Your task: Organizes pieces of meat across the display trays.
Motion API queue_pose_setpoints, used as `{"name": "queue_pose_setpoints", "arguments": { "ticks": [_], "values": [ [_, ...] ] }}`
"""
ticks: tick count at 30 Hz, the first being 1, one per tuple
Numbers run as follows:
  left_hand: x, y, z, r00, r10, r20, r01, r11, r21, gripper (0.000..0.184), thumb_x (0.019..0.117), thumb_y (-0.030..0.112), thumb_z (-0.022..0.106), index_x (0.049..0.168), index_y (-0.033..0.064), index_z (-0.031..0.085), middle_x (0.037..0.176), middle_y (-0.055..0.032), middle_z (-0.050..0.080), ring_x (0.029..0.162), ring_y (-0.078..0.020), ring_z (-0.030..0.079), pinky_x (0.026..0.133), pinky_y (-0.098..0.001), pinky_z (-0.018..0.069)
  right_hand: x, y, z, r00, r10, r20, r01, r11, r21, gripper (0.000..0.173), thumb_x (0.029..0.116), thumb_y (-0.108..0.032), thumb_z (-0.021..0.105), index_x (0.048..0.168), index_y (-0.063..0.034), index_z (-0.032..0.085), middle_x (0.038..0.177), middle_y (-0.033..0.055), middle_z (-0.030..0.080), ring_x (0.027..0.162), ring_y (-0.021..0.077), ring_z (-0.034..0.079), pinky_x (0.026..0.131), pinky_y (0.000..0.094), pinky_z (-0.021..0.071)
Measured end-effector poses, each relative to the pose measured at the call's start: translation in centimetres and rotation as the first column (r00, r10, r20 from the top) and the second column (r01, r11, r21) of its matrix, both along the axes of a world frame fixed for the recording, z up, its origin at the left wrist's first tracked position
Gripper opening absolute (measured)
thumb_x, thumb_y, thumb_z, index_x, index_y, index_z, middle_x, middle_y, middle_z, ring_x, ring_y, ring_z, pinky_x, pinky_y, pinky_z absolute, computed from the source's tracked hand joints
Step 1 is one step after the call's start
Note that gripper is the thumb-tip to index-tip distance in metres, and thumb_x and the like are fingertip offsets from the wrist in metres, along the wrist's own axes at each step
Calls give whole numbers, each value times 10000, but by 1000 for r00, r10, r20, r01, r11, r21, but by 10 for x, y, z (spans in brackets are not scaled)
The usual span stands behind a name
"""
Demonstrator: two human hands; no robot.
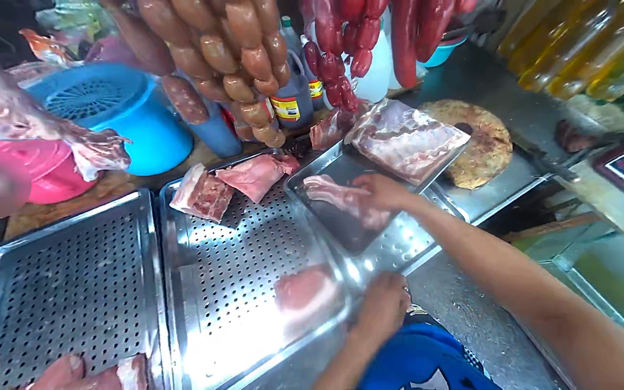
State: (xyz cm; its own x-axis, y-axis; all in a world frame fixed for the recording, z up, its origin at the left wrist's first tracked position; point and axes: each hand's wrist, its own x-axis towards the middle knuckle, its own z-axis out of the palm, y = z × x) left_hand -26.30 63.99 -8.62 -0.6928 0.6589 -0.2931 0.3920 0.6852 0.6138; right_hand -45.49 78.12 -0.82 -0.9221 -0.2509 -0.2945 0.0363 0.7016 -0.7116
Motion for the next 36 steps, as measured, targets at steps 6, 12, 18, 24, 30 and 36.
{"name": "queue_pose_setpoints", "arguments": {
  "ticks": [6, 12, 18, 24, 30, 36],
  "values": [
    [-6, 18, 10, 972, 185, 146, -201, 974, 101, 418, 1004, 354, 633, 1333, 97, 638, 1277, -98, 670, 1134, -202, 676, 1026, -382, 542, -48, 129, 33, 894, -209, -396, 339, 894, 293, 510, 948, -399, 673, 1404, -176, 616, 1341, 232, 615, 1190, 449, 619, 940, 699, 502],
    [4, 57, -38, 917, 392, -76, -393, 920, -1, 331, 911, 354, 745, 1169, 148, 744, 1206, -81, 692, 1177, -267, 633, 1025, -423, 523, -115, 238, 46, 960, -237, -148, 277, 870, 408, 621, 986, -511, 626, 1308, 19, 632, 1258, 303, 639, 1211, 484, 597, 1014, 709, 432],
    [14, 51, -57, 768, 561, -309, -565, 821, 84, 405, 841, 446, 818, 988, 75, 747, 981, -117, 718, 956, -302, 702, 872, -482, 587, -166, 250, 22, 996, -91, 18, 78, 922, 378, 727, 918, -588, 691, 1289, 35, 633, 1277, 299, 628, 1226, 468, 586, 1032, 683, 432],
    [21, 42, -56, 742, 567, -358, -618, 786, -35, 484, 848, 557, 771, 999, 98, 745, 996, -91, 709, 960, -249, 707, 879, -419, 599, -164, 229, 14, 998, -60, -5, 55, 883, 466, 747, 880, -583, 733, 1257, 55, 645, 1272, 320, 625, 1235, 480, 584, 1023, 704, 434],
    [29, 20, -42, 775, 554, -304, -621, 756, -208, 537, 911, 598, 677, 1102, 99, 733, 1093, -107, 695, 1106, -267, 667, 1010, -416, 539, -159, 230, 10, 999, -12, 53, -10, 918, 396, 798, 807, -551, 824, 1267, 70, 625, 1296, 308, 611, 1251, 451, 572, 1053, 659, 429],
    [25, 23, -42, 752, 599, -277, -656, 721, -224, 532, 870, 603, 723, 1070, 110, 743, 1074, -106, 698, 1073, -267, 674, 994, -429, 541, -144, 217, 16, 985, -36, 171, 3, 981, 192, 656, 809, -459, 851, 1162, 51, 640, 1073, 220, 668, 949, 310, 652, 873, 528, 527]
  ]
}}
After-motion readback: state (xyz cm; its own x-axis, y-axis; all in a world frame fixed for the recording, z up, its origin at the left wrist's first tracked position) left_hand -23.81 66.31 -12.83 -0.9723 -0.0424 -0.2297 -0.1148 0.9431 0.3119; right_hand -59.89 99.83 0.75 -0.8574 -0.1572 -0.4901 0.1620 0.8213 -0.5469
